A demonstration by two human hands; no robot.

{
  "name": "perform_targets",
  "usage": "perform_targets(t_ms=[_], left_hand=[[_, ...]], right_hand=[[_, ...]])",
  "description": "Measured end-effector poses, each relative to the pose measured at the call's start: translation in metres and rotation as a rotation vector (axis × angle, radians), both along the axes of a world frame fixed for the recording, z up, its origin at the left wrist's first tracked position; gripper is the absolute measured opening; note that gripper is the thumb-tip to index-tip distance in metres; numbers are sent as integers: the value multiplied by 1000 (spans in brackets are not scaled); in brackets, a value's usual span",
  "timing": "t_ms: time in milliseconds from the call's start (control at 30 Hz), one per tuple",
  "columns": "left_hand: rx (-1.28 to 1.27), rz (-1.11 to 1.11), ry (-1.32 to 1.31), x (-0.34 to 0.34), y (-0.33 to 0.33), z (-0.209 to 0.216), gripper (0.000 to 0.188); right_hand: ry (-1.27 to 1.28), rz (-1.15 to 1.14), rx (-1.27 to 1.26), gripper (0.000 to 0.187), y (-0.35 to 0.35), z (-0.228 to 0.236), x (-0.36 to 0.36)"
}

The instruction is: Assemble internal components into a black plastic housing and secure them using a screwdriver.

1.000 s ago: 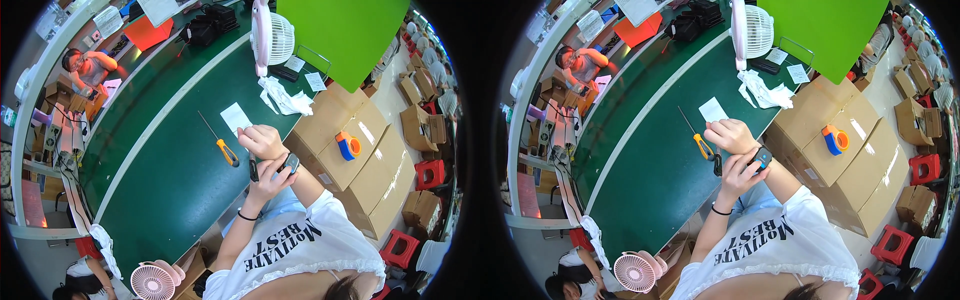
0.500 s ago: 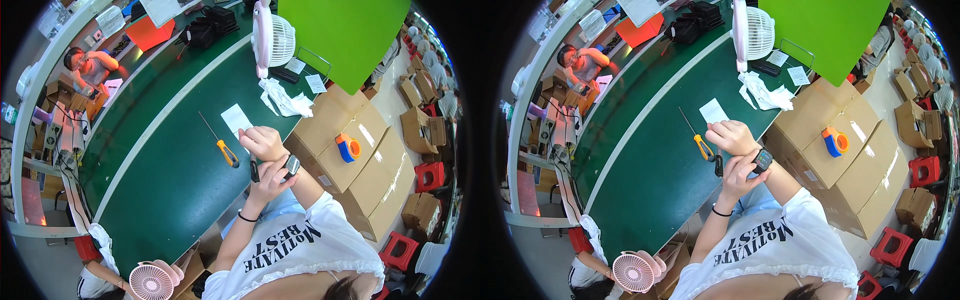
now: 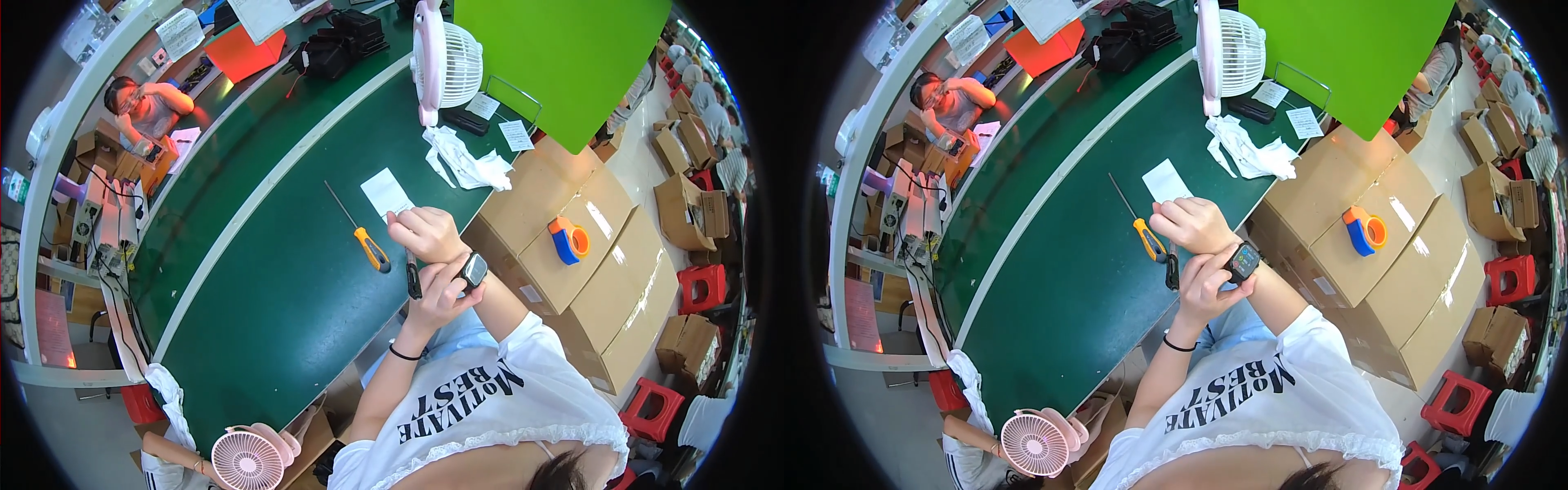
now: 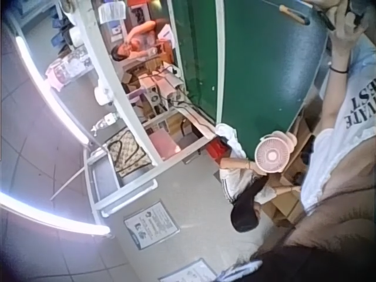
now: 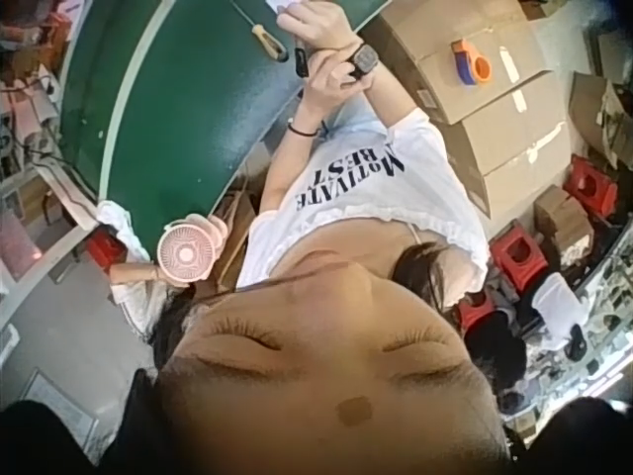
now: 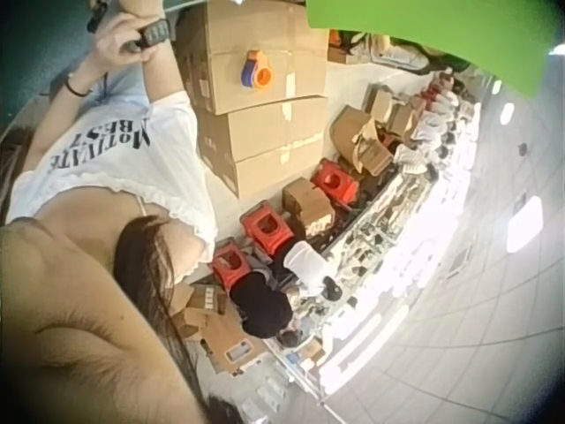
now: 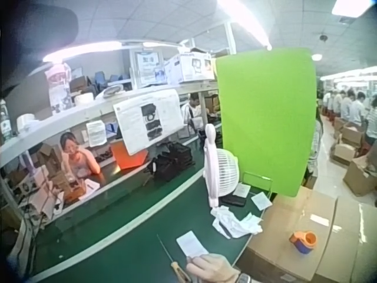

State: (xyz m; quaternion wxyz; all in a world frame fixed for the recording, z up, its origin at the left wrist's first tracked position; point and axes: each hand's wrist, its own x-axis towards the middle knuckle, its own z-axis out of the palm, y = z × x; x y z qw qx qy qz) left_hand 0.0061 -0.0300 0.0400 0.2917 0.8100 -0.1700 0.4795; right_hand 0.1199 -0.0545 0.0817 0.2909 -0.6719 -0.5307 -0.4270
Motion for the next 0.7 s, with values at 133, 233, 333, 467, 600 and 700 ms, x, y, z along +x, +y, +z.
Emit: perform_targets(t_ms=[133, 233, 333, 467, 600, 700], left_hand=[[-42, -8, 32, 0, -1, 2, 59], [-33, -15, 49, -1, -2, 2, 60], [-30, -14, 51, 0, -2, 2, 61], [-22, -11, 51, 0, -1, 2, 60], [-7, -3, 57, -1, -1, 2, 60], [-2, 10, 59, -1, -1, 2, 60]], right_hand=[[9, -3, -4, 32, -1, 0, 1], [4, -5, -5, 32, -1, 1, 1], [3, -8, -4, 32, -2, 1, 2], [5, -9, -4, 32, -2, 0, 2], [2, -17, -4, 32, -2, 1, 1], [5, -9, -1, 32, -1, 0, 1]])
